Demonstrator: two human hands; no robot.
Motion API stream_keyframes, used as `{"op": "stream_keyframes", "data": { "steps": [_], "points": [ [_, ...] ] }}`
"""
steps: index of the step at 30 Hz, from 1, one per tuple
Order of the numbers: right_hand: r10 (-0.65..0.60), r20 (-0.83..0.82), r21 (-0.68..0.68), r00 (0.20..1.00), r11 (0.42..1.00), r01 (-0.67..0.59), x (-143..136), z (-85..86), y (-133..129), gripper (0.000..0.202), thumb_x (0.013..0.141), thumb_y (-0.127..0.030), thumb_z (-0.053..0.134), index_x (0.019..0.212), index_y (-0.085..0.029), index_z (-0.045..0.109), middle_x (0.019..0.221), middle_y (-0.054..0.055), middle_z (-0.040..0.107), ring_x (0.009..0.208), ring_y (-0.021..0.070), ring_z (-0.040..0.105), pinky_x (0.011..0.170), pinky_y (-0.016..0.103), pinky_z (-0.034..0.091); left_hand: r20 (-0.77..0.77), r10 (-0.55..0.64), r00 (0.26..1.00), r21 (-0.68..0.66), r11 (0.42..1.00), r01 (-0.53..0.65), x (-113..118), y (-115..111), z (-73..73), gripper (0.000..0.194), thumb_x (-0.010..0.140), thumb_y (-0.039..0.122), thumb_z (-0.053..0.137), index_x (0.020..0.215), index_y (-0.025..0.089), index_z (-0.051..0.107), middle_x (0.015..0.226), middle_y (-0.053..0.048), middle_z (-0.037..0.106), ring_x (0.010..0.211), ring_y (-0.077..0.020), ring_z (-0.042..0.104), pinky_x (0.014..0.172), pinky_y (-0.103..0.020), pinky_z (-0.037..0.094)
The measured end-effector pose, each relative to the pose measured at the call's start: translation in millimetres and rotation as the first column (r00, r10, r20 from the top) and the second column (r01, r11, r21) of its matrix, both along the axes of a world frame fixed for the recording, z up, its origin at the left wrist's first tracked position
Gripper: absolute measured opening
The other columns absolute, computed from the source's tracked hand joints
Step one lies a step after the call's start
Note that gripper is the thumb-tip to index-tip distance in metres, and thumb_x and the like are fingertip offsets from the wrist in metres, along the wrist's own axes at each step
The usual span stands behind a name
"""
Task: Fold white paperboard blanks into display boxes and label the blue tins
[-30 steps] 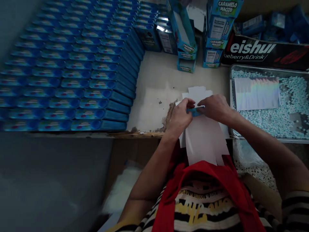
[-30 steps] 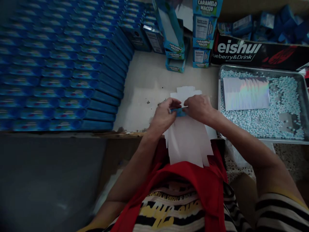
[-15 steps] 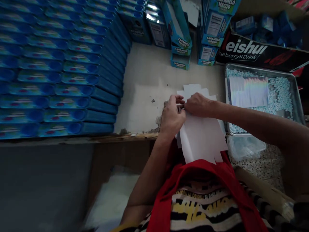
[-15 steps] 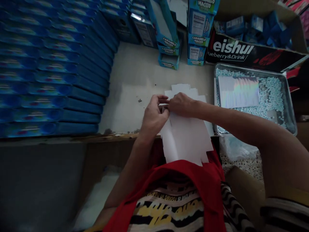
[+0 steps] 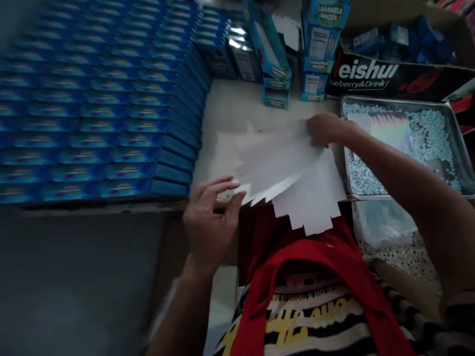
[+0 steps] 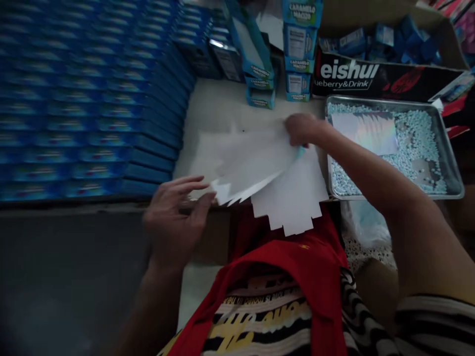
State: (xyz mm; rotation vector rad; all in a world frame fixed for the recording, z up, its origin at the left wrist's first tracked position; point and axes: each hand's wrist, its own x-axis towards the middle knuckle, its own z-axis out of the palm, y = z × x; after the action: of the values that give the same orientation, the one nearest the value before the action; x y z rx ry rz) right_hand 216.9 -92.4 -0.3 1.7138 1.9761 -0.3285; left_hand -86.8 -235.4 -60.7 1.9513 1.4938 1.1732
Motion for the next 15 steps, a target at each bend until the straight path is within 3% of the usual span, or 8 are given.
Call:
{"op": "stream_keyframes", "data": {
  "steps": [1,3,5,6,8,11,13,15],
  "points": [
    [-0.066,-0.022,-0.012,0.998,0.998,0.066,12.4,1.7,-9.1,0.023,0.088,-0.020,0.071,0.098,-0.003,0.081,0.078,0.016,0.077,0.092,0.0305,0.075,0.085,0.039,0.057,0.004,0.083,0.997,-0.008,0.997,-0.083,-0.4,-7.3,-0.7,0.017,0.094,0.038,0.075,0.105,0.026,0.069,0.125,-0.008,0.071,0.125,-0.0277,0.065,0.117,-0.050,0.049],
    [-0.241,-0.107,-0.088,0.965,0.969,0.232,33.4,5.4,-41.4,0.037,0.097,-0.033,0.063,0.077,-0.007,0.080,0.060,0.014,0.069,0.070,0.0270,0.072,0.074,0.040,0.057,0.079,0.238,0.968,-0.098,0.968,-0.230,4.5,-18.6,-11.5,0.029,0.093,0.042,0.076,0.116,0.027,0.065,0.130,-0.009,0.067,0.125,-0.0268,0.064,0.113,-0.046,0.052],
    [-0.395,-0.228,-0.307,0.890,0.896,0.320,45.5,13.1,-83.6,0.049,0.100,-0.051,0.060,0.070,-0.016,0.077,0.055,0.010,0.067,0.058,0.0246,0.068,0.063,0.039,0.055,0.224,0.360,0.906,-0.266,0.917,-0.298,12.9,-27.1,-30.7,0.041,0.091,0.048,0.076,0.121,0.027,0.058,0.125,-0.008,0.065,0.115,-0.0230,0.066,0.103,-0.039,0.056],
    [-0.419,-0.264,-0.372,0.869,0.875,0.309,47.6,18.9,-102.9,0.047,0.096,-0.057,0.065,0.070,-0.021,0.076,0.056,0.009,0.067,0.057,0.0245,0.067,0.060,0.039,0.053,0.296,0.422,0.857,-0.355,0.882,-0.311,17.1,-31.5,-40.9,0.043,0.092,0.052,0.075,0.120,0.026,0.056,0.120,-0.007,0.064,0.109,-0.0207,0.067,0.098,-0.035,0.058],
    [-0.364,-0.342,-0.379,0.867,0.897,0.227,44.3,31.9,-125.7,0.048,0.092,-0.066,0.068,0.070,-0.024,0.076,0.058,0.007,0.067,0.059,0.0234,0.068,0.059,0.037,0.050,0.404,0.541,0.738,-0.496,0.807,-0.321,24.5,-40.8,-57.6,0.043,0.094,0.059,0.069,0.113,0.024,0.053,0.113,-0.006,0.063,0.103,-0.0176,0.066,0.090,-0.030,0.057],
    [-0.131,-0.410,0.030,0.903,0.987,0.157,22.4,36.6,-105.5,0.049,0.096,-0.068,0.061,0.087,-0.022,0.078,0.076,0.010,0.075,0.076,0.0246,0.071,0.067,0.035,0.049,0.511,0.581,0.633,-0.604,0.767,-0.216,36.4,-46.4,-65.6,0.047,0.097,0.065,0.060,0.116,0.023,0.054,0.120,-0.009,0.063,0.106,-0.0175,0.067,0.088,-0.029,0.057],
    [-0.028,-0.352,0.285,0.936,0.949,0.135,-0.2,22.1,-66.0,0.044,0.093,-0.061,0.069,0.105,-0.019,0.078,0.098,0.013,0.079,0.092,0.0278,0.072,0.075,0.035,0.049,0.567,0.496,0.658,-0.598,0.797,-0.085,48.2,-35.1,-61.7,0.054,0.095,0.062,0.065,0.130,0.023,0.053,0.133,-0.013,0.064,0.115,-0.0201,0.068,0.093,-0.031,0.058],
    [0.039,-0.354,0.230,0.934,0.972,0.047,-21.6,-0.6,-25.5,0.042,0.088,-0.050,0.078,0.112,-0.015,0.077,0.112,0.014,0.078,0.100,0.0271,0.070,0.079,0.033,0.048,0.562,0.400,0.724,-0.560,0.828,-0.022,61.9,-11.2,-55.9,0.063,0.089,0.052,0.076,0.138,0.022,0.051,0.140,-0.015,0.064,0.123,-0.0231,0.067,0.099,-0.034,0.058]
  ]
}}
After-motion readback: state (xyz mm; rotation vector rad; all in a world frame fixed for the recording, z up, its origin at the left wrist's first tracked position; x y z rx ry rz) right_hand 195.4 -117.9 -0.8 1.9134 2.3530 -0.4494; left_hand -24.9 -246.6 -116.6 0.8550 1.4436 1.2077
